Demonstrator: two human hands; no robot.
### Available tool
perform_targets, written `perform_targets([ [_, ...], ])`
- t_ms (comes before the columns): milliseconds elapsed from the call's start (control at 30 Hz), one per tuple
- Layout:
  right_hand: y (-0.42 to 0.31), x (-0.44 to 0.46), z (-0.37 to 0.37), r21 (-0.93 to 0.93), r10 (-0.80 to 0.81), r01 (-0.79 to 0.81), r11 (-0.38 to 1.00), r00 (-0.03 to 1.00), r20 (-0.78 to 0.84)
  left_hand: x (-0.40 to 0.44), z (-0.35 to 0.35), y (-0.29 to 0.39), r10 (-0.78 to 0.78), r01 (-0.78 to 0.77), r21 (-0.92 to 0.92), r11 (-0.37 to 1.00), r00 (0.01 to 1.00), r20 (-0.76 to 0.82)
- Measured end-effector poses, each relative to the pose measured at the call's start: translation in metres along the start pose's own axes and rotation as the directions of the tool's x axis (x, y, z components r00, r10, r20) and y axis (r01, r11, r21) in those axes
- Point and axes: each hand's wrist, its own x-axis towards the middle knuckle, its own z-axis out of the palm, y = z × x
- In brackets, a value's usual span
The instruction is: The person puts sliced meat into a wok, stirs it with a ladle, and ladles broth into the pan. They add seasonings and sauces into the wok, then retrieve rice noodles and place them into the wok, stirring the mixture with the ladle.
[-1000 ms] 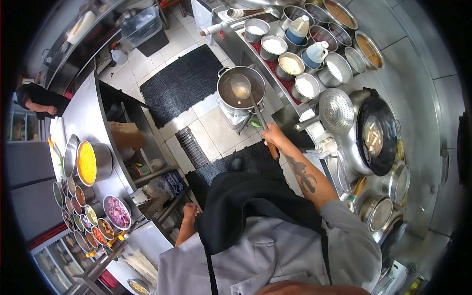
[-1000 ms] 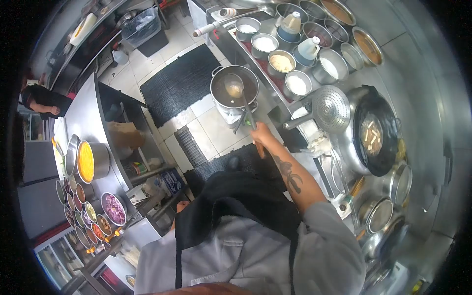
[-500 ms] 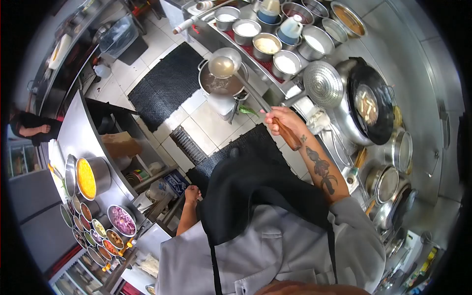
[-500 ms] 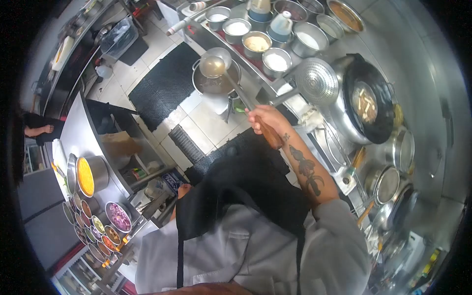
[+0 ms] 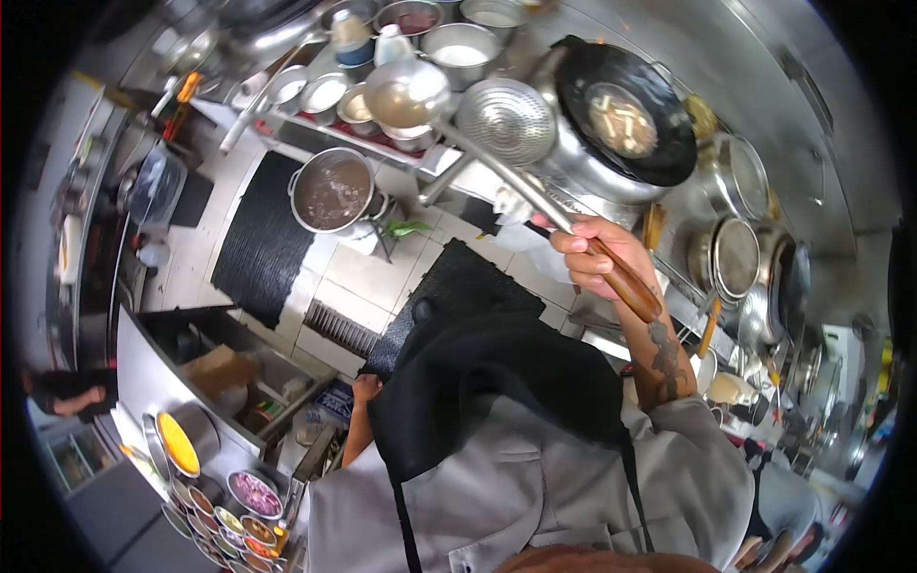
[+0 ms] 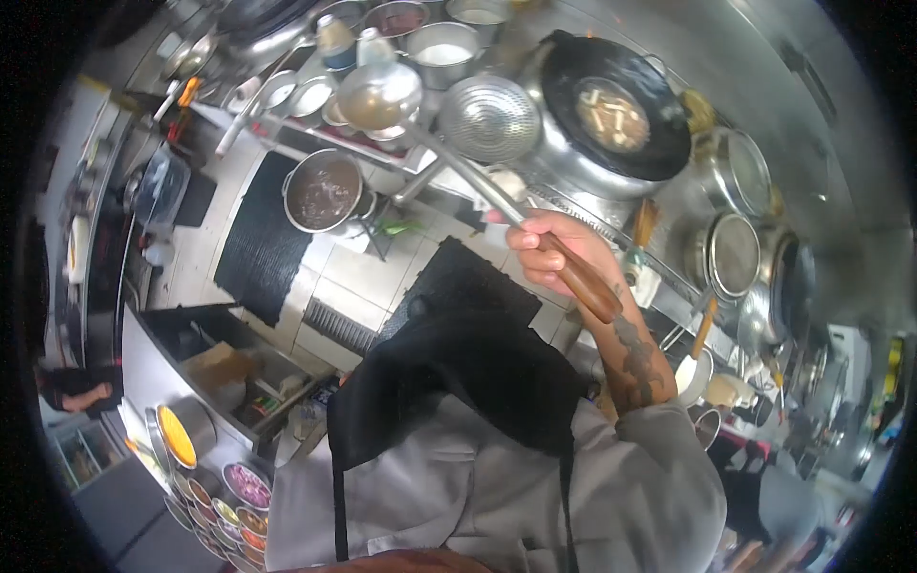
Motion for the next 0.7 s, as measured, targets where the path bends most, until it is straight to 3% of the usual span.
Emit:
perform_targets([
  [67,-0.013,-0.039,-0.007,-0.062,-0.121,0.117,0.991,0.990,-0.068,0.014,0.004,0.011,0.012,-0.016,0.084,0.996,0.999,0.040],
  [133,-0.025,-0.073,-0.018,-0.134,-0.245,0.232,0.963,0.966,-0.088,0.021,0.006,0.020,0.107,-0.105,0.031,0.994,0.991,-0.084],
  [200,-0.039,-0.100,-0.033,-0.289,-0.373,0.297,0.910,0.892,-0.257,0.032,0.006,0.027,0.221,-0.222,0.017,0.975,0.960,-0.171],
  [233,-0.050,-0.112,-0.049,-0.388,-0.427,0.293,0.874,0.845,-0.322,0.033,0.008,0.032,-0.141,0.141,-0.318,0.937,0.990,0.024],
  [267,-0.059,-0.118,-0.060,-0.483,-0.481,0.275,0.832,0.791,-0.378,0.034,-0.004,0.042,-0.404,0.513,-0.524,0.680,0.859,0.316],
  [300,-0.066,-0.118,-0.064,-0.583,-0.559,0.239,0.776,0.690,-0.461,0.042,-0.017,0.052,-0.497,0.794,-0.545,0.271,0.600,0.627],
  [367,-0.087,-0.117,-0.094,-0.710,-0.639,0.119,0.694,0.555,-0.532,0.050,-0.020,0.041,-0.357,0.473,-0.591,0.653,0.881,0.311],
  [433,-0.109,-0.117,-0.145,-0.798,-0.725,0.005,0.603,0.420,-0.545,0.058,-0.048,0.048,-0.449,0.549,-0.656,0.519,0.827,0.337],
  [467,-0.109,-0.115,-0.141,-0.830,-0.759,-0.117,0.545,0.351,-0.548,0.076,-0.084,0.063,-0.571,0.722,-0.675,0.151,0.621,0.537],
  [533,-0.116,-0.116,-0.168,-0.884,-0.831,-0.181,0.432,0.301,-0.468,0.097,-0.114,0.060,-0.616,0.638,-0.695,0.332,0.705,0.352],
  [567,-0.115,-0.116,-0.175,-0.890,-0.840,-0.173,0.421,0.298,-0.455,0.108,-0.108,0.041,-0.628,0.618,-0.712,0.333,0.709,0.322],
  [600,-0.117,-0.119,-0.186,-0.911,-0.870,-0.293,0.289,0.317,-0.378,0.119,-0.100,0.018,-0.633,0.597,-0.727,0.339,0.716,0.293],
  [633,-0.120,-0.120,-0.199,-0.828,-0.925,-0.551,0.100,0.255,-0.281,0.134,-0.119,0.016,-0.643,0.592,-0.761,0.266,0.697,0.317],
  [667,-0.120,-0.122,-0.213,-0.813,-0.942,-0.582,0.029,0.257,-0.217,0.157,-0.152,0.028,-0.643,0.581,-0.789,0.198,0.685,0.343],
  [700,-0.118,-0.126,-0.225,-0.788,-0.955,-0.615,-0.037,0.254,-0.153,0.179,-0.169,0.032,-0.693,0.578,-0.773,0.259,0.669,0.268],
])
